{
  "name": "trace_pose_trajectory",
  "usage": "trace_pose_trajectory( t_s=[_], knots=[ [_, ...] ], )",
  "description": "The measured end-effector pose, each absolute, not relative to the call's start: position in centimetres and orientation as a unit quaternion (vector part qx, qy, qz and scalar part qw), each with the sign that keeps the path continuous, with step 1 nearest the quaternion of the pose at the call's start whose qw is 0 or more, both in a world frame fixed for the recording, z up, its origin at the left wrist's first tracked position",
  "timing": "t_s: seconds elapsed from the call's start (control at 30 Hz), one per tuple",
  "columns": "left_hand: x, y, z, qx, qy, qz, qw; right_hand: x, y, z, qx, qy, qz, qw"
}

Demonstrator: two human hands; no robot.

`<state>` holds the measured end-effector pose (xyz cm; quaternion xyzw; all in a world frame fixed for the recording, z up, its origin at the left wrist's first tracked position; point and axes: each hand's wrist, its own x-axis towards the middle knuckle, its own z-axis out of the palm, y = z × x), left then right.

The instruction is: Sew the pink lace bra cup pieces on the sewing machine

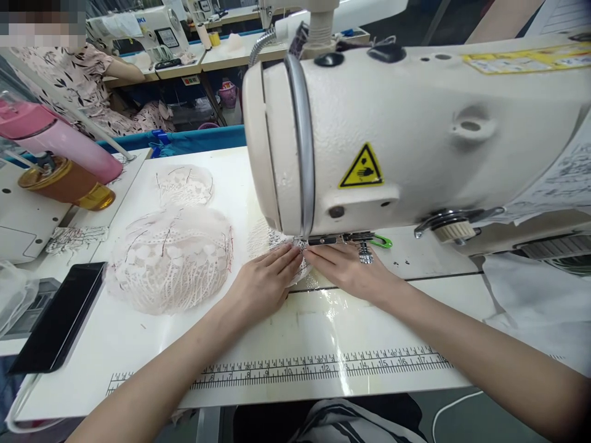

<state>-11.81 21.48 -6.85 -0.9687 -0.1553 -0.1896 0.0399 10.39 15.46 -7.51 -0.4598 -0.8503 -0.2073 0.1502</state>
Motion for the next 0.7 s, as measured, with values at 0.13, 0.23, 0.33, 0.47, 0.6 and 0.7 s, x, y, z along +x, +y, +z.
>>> trace_pose_trajectory(
  t_s=[0.13,0.23,0.33,0.47,0.6,0.7],
  knots=[
    [-12.1,21.9,-6.7,-0.969,-0.165,-0.184,0.027,9.7,15.1,-7.8,-0.461,-0.850,-0.193,0.169],
    [-12.2,22.1,-6.4,-0.967,-0.166,-0.190,0.023,9.1,15.0,-7.9,-0.449,-0.844,-0.227,0.186],
    [-12.0,22.0,-6.2,-0.966,-0.172,-0.195,0.018,8.9,15.1,-7.9,-0.441,-0.850,-0.208,0.198],
    [-12.0,21.9,-6.1,-0.965,-0.174,-0.195,0.014,8.9,15.2,-8.0,-0.439,-0.858,-0.165,0.207],
    [-12.0,21.9,-6.1,-0.967,-0.176,-0.184,0.012,8.8,15.2,-7.9,-0.440,-0.858,-0.149,0.221],
    [-12.0,21.9,-6.2,-0.966,-0.184,-0.182,0.015,8.7,15.2,-7.8,-0.435,-0.860,-0.155,0.217]
  ],
)
